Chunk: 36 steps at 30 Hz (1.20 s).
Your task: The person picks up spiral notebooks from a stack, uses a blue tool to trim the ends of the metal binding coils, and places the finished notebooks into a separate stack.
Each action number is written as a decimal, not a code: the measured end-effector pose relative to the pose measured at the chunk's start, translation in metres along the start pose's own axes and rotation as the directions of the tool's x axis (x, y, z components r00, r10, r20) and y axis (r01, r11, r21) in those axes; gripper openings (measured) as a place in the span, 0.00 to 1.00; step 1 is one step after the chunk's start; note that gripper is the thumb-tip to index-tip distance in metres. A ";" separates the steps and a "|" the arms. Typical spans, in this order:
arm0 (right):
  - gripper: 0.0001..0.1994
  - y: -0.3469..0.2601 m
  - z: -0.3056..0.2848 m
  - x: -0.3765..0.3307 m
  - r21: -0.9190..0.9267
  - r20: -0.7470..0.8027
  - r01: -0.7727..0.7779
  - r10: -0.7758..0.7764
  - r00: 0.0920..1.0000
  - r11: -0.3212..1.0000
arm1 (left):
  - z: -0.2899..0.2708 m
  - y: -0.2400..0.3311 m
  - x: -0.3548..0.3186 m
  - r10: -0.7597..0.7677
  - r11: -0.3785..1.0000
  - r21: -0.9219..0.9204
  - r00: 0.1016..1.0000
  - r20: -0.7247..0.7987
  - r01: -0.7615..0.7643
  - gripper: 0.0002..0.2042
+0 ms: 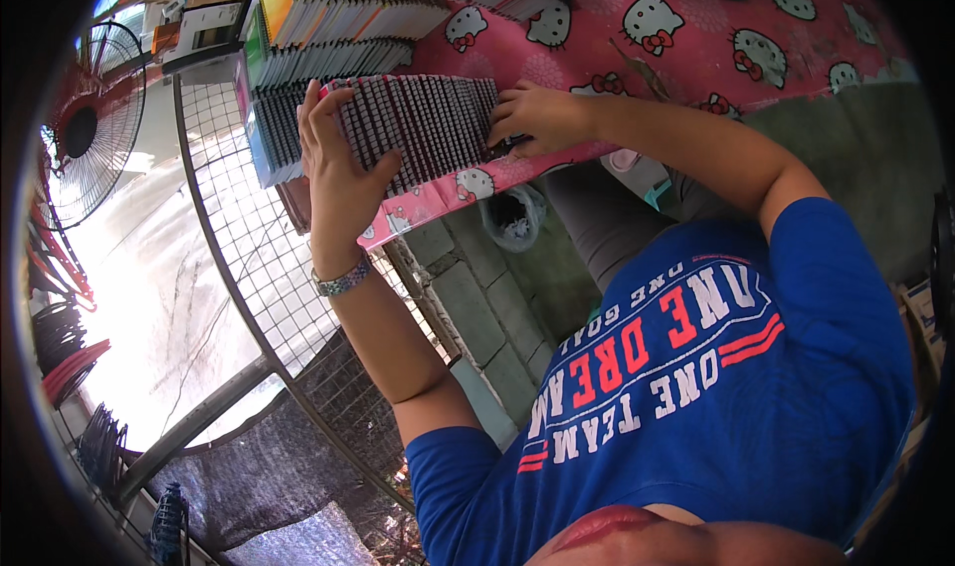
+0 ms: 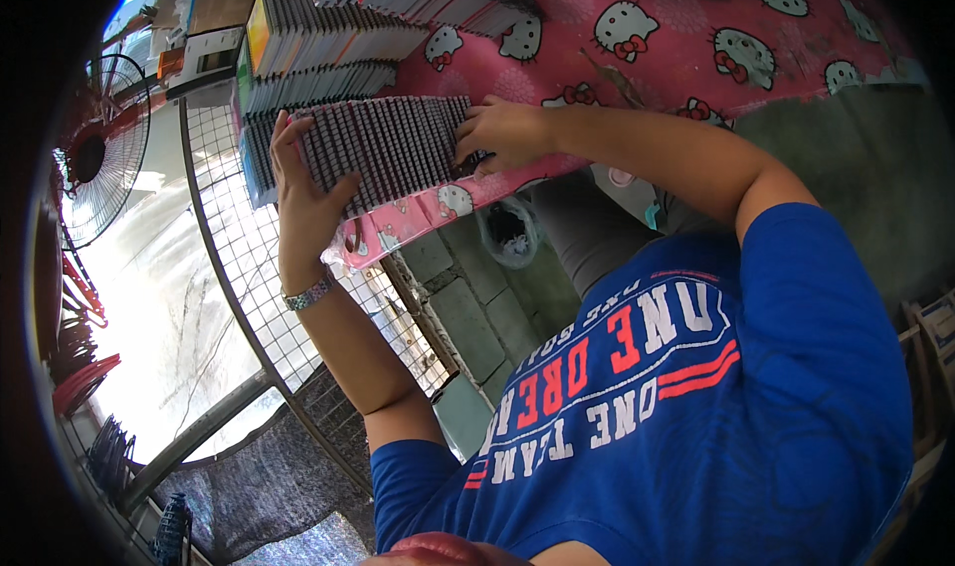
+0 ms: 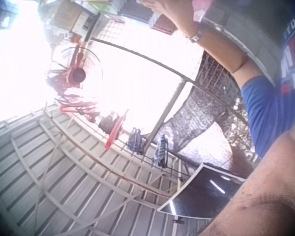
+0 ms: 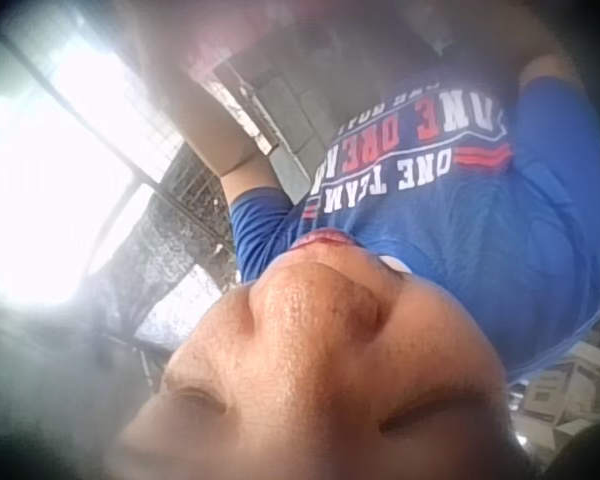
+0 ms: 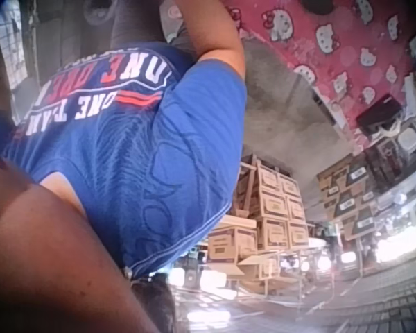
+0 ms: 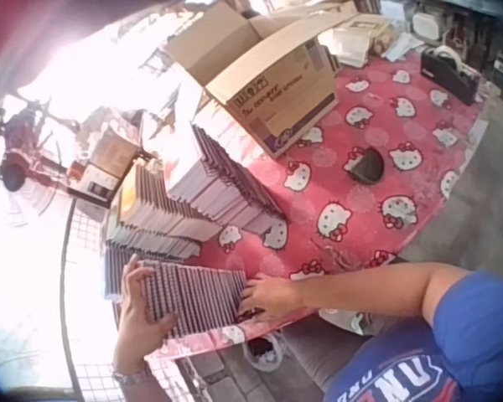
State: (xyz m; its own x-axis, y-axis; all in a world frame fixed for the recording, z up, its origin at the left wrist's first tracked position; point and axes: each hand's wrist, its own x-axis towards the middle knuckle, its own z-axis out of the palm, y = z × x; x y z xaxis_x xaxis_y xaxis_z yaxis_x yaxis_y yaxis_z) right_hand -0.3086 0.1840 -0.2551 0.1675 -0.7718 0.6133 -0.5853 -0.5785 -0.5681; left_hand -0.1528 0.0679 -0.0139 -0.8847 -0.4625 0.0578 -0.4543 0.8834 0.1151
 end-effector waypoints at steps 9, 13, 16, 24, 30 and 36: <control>0.17 -0.006 -0.014 0.015 0.289 0.463 -0.522 0.360 0.810 0.803 | 0.000 0.001 -0.001 -0.017 1.000 -0.018 1.000 -0.003 0.017 0.39; 0.18 0.003 -0.006 -0.008 0.079 0.188 -0.250 0.232 0.954 0.965 | 0.000 -0.001 0.000 -0.010 0.999 -0.033 1.000 -0.010 0.009 0.39; 0.17 0.002 -0.002 -0.008 0.066 0.240 -0.249 0.227 0.944 0.966 | 0.001 -0.001 -0.001 -0.020 0.999 -0.028 1.000 -0.006 0.020 0.38; 0.14 0.018 0.004 0.004 0.319 0.463 -0.425 0.252 0.850 0.847 | 0.000 0.000 0.000 0.002 1.000 -0.011 1.000 0.001 -0.002 0.38; 0.16 0.000 -0.010 -0.016 -0.032 0.294 -0.331 0.325 0.899 0.943 | 0.000 0.009 -0.008 -0.061 0.987 0.149 0.997 -0.037 0.066 0.38; 0.24 0.011 -0.001 -0.060 -0.433 0.015 -0.229 0.261 0.965 0.872 | 0.043 0.092 -0.010 0.161 0.582 0.720 0.921 0.353 -0.378 0.29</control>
State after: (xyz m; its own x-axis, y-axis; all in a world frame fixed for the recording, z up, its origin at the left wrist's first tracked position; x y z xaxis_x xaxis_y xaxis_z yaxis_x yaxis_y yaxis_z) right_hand -0.3254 0.2244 -0.2975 0.0208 -0.9001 0.4353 -0.8920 -0.2133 -0.3985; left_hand -0.1904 0.1567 -0.0464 -0.9254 -0.2569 -0.2786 -0.0049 0.7431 -0.6691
